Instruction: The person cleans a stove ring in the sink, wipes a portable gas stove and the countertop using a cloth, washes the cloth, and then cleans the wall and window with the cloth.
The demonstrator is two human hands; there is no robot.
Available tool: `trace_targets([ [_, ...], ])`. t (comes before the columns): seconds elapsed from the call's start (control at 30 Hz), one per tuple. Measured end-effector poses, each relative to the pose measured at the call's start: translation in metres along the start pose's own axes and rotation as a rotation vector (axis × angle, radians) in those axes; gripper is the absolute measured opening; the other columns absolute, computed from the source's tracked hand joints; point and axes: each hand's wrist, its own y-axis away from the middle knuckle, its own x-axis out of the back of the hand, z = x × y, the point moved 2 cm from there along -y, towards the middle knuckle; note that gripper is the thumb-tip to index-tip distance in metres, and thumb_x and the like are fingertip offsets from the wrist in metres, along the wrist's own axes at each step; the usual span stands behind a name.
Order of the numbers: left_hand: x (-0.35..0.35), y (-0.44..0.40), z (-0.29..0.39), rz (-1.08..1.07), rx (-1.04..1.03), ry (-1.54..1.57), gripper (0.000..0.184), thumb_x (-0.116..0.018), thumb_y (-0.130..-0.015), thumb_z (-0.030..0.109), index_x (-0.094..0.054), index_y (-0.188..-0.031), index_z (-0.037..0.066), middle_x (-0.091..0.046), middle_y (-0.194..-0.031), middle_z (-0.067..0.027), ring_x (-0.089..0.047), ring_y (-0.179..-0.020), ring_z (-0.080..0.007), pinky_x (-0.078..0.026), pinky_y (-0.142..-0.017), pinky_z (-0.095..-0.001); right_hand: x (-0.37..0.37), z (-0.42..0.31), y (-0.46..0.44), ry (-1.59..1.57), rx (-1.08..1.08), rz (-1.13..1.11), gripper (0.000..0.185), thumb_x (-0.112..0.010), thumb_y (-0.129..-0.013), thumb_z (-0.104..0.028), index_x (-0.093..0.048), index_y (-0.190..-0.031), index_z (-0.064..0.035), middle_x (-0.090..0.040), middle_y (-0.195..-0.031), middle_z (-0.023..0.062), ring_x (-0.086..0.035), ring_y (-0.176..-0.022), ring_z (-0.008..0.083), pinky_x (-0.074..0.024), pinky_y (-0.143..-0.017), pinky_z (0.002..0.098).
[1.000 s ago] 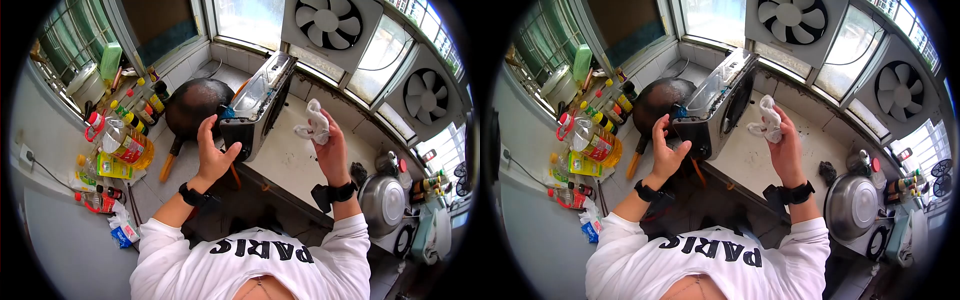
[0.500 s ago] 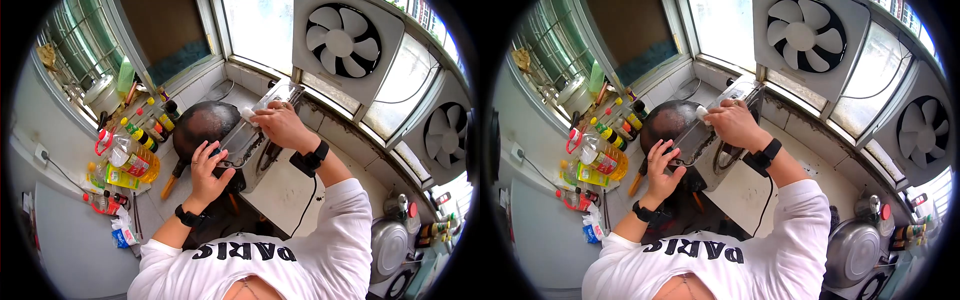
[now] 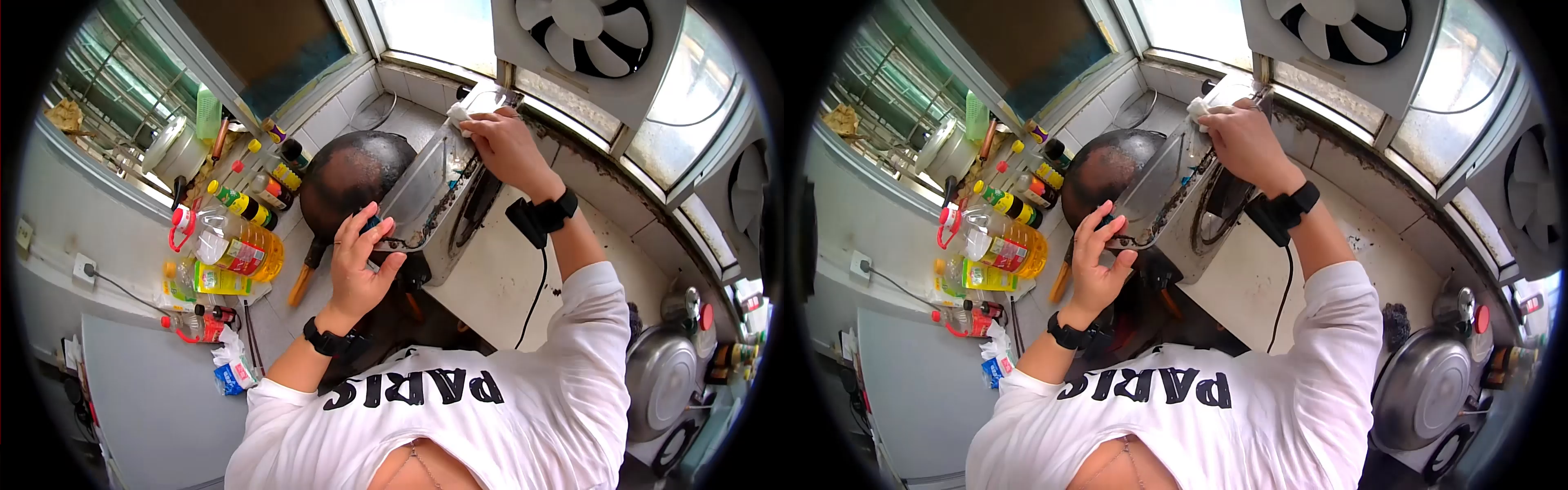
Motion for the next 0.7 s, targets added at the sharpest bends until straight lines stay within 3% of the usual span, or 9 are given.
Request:
trace_targets([
  [0.1, 0.003, -0.002, -0.002, -0.05, 0.0, -0.028, 0.042, -0.067, -0.08, 0.038, -0.062, -0.109, 0.007, -0.053, -0.123, -0.0135, -0.049, -0.111, -0.0336, -0.04, -0.094, -0.0401, -0.003, -0.052, 0.038, -0.173, -0.087, 0.198, 0.021, -0.057, -0.081, -0.003, -0.067, -0.099, -0.0058, -0.065, -0.101, 0.0106, -0.055, -0.093, 0.0304, -0.0422, -0.085, 0.036],
  [0.17, 0.004, -0.008, -0.003, -0.079, -0.066, -0.061, 0.043, -0.067, -0.079, 0.039, -0.062, -0.108, 0.007, -0.054, -0.12, -0.0143, -0.049, -0.11, -0.0348, -0.039, -0.094, -0.0417, -0.015, -0.075, 0.068, -0.367, -0.237, 0.276, 0.028, -0.056, -0.083, -0.004, -0.064, -0.11, -0.0058, -0.06, -0.113, 0.0143, -0.051, -0.099, 0.0304, -0.0387, -0.09, 0.0365],
  [0.3, 0.004, -0.016, -0.008, -0.139, -0.177, -0.056, 0.04, -0.069, -0.077, 0.035, -0.06, -0.105, 0.007, -0.053, -0.114, -0.0161, -0.047, -0.112, -0.0373, -0.037, -0.096, -0.0445, -0.044, -0.117, 0.103, -0.451, -0.223, 0.39, 0.042, -0.054, -0.08, 0.002, -0.055, -0.122, -0.0028, -0.05, -0.127, 0.0168, -0.046, -0.108, 0.0348, -0.0347, -0.096, 0.0393],
  [0.43, 0.005, -0.016, -0.014, -0.228, -0.205, -0.056, 0.043, -0.07, -0.077, 0.032, -0.058, -0.108, 0.005, -0.05, -0.116, -0.0165, -0.047, -0.113, -0.0364, -0.038, -0.095, -0.044, -0.084, -0.143, 0.126, -0.413, -0.253, 0.567, 0.046, -0.057, -0.076, 0.005, -0.054, -0.122, -0.0026, -0.05, -0.127, 0.0163, -0.046, -0.11, 0.0348, -0.0357, -0.097, 0.0401],
  [0.57, 0.005, -0.016, -0.018, -0.267, -0.144, -0.021, 0.044, -0.069, -0.079, 0.032, -0.056, -0.11, 0.005, -0.048, -0.117, -0.0181, -0.046, -0.115, -0.0355, -0.038, -0.095, -0.0429, -0.135, -0.137, 0.174, -0.386, -0.392, 0.564, 0.045, -0.058, -0.077, 0.005, -0.054, -0.121, -0.0021, -0.054, -0.115, 0.0158, -0.047, -0.109, 0.0357, -0.0371, -0.095, 0.0404],
  [0.67, 0.005, -0.016, -0.017, -0.265, -0.128, 0.012, 0.043, -0.069, -0.08, 0.031, -0.056, -0.11, 0.004, -0.048, -0.119, -0.0181, -0.046, -0.115, -0.0349, -0.039, -0.094, -0.0417, -0.16, -0.125, 0.212, -0.286, -0.592, 0.461, 0.041, -0.053, -0.082, 0.004, -0.052, -0.123, 0.0002, -0.055, -0.112, 0.0172, -0.048, -0.106, 0.0344, -0.0361, -0.095, 0.0385],
  [0.7, 0.006, -0.017, -0.019, -0.272, -0.147, -0.003, 0.043, -0.069, -0.08, 0.031, -0.055, -0.111, 0.004, -0.047, -0.119, -0.0183, -0.046, -0.115, -0.0345, -0.04, -0.094, -0.0408, -0.159, -0.12, 0.218, -0.639, -0.872, 0.42, 0.04, -0.052, -0.084, 0.003, -0.051, -0.124, 0.0003, -0.054, -0.115, 0.0175, -0.048, -0.109, 0.0333, -0.0354, -0.096, 0.0369],
])
